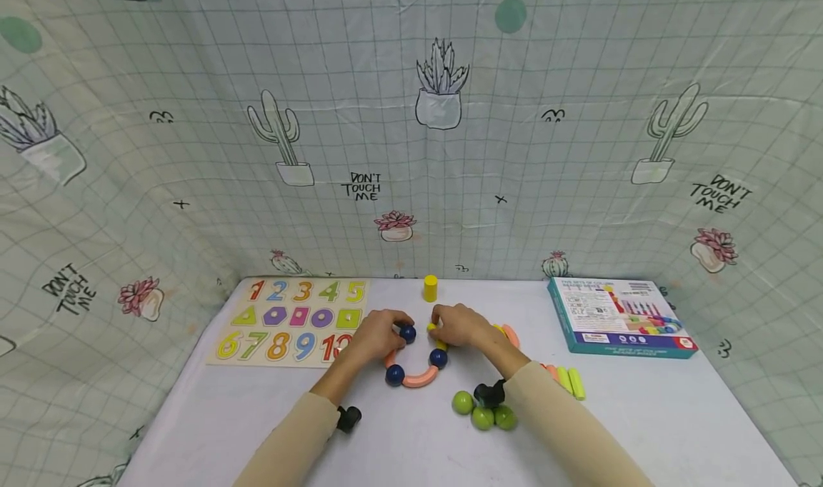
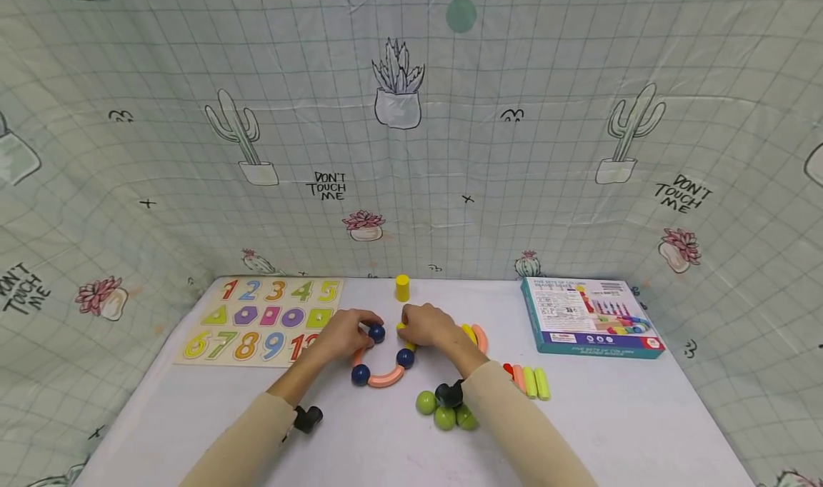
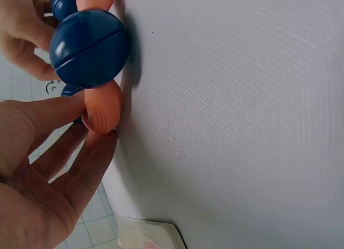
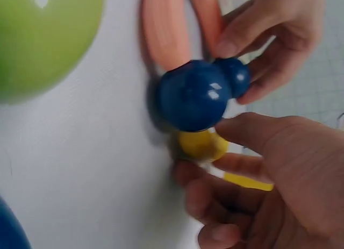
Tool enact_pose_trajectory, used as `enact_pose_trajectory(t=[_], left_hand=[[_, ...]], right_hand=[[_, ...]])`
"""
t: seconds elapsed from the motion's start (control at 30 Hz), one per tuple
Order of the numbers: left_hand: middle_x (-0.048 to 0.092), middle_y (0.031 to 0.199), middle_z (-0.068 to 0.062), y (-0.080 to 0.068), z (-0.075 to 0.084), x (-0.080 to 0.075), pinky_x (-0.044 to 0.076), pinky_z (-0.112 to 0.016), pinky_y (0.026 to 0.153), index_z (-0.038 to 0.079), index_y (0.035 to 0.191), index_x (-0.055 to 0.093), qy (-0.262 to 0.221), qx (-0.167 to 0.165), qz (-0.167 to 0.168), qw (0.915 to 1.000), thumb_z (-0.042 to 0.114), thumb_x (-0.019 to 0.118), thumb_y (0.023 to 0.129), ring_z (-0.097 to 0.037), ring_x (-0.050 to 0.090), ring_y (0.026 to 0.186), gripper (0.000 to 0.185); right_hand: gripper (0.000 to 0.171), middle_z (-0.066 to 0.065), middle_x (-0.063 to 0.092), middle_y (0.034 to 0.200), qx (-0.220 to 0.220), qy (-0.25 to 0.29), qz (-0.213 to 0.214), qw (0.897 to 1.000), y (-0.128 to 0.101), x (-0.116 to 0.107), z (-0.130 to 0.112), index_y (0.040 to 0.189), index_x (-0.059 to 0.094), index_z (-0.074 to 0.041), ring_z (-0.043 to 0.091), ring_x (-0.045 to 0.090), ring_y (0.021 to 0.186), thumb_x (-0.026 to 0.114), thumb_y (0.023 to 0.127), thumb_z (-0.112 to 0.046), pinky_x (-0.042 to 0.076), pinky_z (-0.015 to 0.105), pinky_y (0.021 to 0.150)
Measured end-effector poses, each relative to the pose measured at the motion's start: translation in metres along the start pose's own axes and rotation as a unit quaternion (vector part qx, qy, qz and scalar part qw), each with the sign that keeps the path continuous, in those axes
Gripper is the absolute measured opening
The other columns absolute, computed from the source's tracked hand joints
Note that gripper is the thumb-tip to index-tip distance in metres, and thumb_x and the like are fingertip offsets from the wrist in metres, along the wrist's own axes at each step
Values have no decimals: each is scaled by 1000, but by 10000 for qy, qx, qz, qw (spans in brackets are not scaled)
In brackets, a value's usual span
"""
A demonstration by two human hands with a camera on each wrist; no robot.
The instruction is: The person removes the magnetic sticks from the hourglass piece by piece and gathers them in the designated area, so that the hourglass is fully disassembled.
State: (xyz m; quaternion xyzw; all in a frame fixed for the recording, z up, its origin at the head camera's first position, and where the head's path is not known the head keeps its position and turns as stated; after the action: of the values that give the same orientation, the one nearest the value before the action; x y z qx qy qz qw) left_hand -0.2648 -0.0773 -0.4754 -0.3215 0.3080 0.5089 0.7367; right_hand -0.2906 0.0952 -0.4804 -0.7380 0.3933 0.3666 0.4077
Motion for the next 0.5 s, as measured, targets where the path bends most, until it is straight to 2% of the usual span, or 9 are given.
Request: enact_pose_trajectory(t=[0.2, 0.33, 0.5], left_hand=[[70, 119, -7, -1, -2, -3, 53, -34, 82, 16, 123, 72, -45, 12, 33, 10000, 5, 77, 86, -18, 64, 91, 39], [70, 118, -7, -1, -3, -4, 52, -31, 76, 16, 123, 72, -103, 3, 6, 9999, 4, 77, 86, -17, 63, 87, 39], [70, 119, -7, -1, -3, -1, 52, -31, 77, 17, 123, 72, -87, -37, -34, 9999, 5, 77, 86, -17, 63, 88, 39]], right_hand=[[46, 4, 65, 76, 136, 409, -596, 9973, -12, -3, -4, 132, 57, -15, 16, 54, 58, 72, 93, -35, 44, 29, 52], [45, 5, 65, 68, 103, 642, -733, 9952, -14, -1, -6, 134, 57, -14, 14, 55, 55, 72, 93, -27, 47, 27, 48], [37, 4, 63, 66, 99, 792, -716, 9942, -15, 3, -3, 128, 60, -12, 13, 55, 53, 71, 94, -22, 47, 24, 48]])
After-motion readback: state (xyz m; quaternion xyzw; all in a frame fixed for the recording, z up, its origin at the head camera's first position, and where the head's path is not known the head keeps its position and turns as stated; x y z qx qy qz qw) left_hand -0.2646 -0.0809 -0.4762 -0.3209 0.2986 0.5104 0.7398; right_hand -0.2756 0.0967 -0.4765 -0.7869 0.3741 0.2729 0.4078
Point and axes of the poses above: each hand's wrist, its own y-axis towards the middle knuckle, its own x-axis out of the palm, z = x × y, the point moved 4 cm from there along y, towards the middle knuckle
